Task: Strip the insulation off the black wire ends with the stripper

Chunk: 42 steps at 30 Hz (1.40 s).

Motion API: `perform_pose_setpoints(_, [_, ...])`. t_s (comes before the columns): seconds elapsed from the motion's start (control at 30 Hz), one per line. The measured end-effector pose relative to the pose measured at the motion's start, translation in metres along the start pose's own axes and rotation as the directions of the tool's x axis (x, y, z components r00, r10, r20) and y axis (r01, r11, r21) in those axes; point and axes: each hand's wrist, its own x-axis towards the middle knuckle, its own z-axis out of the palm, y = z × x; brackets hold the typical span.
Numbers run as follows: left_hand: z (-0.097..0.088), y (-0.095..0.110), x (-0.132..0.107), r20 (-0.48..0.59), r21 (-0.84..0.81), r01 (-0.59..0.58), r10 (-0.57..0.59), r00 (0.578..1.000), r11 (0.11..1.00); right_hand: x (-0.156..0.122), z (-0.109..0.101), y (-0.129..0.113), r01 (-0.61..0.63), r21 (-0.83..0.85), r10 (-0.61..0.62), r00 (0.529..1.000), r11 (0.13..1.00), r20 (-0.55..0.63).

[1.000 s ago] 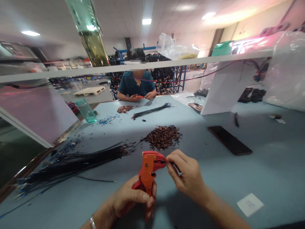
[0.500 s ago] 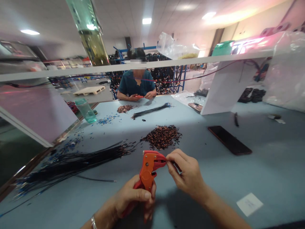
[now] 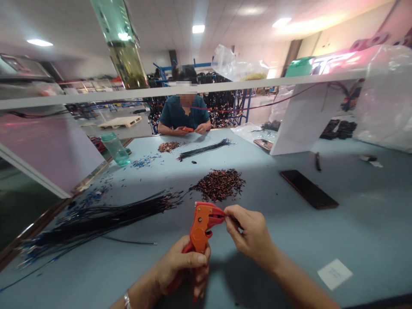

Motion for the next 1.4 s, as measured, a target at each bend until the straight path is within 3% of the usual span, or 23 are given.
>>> perform_pose_setpoints(0.6, [0.004,-0.006,0.000,0.005,0.005,-0.052,0.052,0.999,0.999,-0.008,0.006,-0.003,0.028,-0.123,-0.033,0.999,0.992,-0.038])
perform_pose_setpoints(0.8, [0.001,-0.007,0.002,-0.096,-0.005,-0.018,0.017,0.995,1.000,-0.008,0.010,0.003,0.028,-0.143,-0.032,0.999,0.989,-0.028])
perform_pose_setpoints(0.93, [-0.001,-0.007,0.004,-0.061,-0.031,-0.014,0.012,0.998,0.999,-0.007,0.012,0.005,0.028,-0.152,-0.032,0.999,0.988,-0.026])
perform_pose_setpoints(1.1, [-0.005,0.000,0.001,-0.045,-0.095,-0.090,0.086,0.995,0.991,-0.007,0.011,0.012,-0.007,-0.189,0.002,1.000,0.982,-0.029])
perform_pose_setpoints(1.27, [-0.011,0.014,0.001,-0.188,-0.158,-0.265,0.235,0.954,0.951,-0.007,0.011,0.021,-0.063,-0.226,0.055,0.998,0.972,-0.041])
perform_pose_setpoints(1.4, [-0.014,0.013,0.006,-0.179,-0.173,-0.271,0.241,0.954,0.947,-0.009,0.014,0.019,-0.082,-0.222,0.078,0.997,0.972,-0.025])
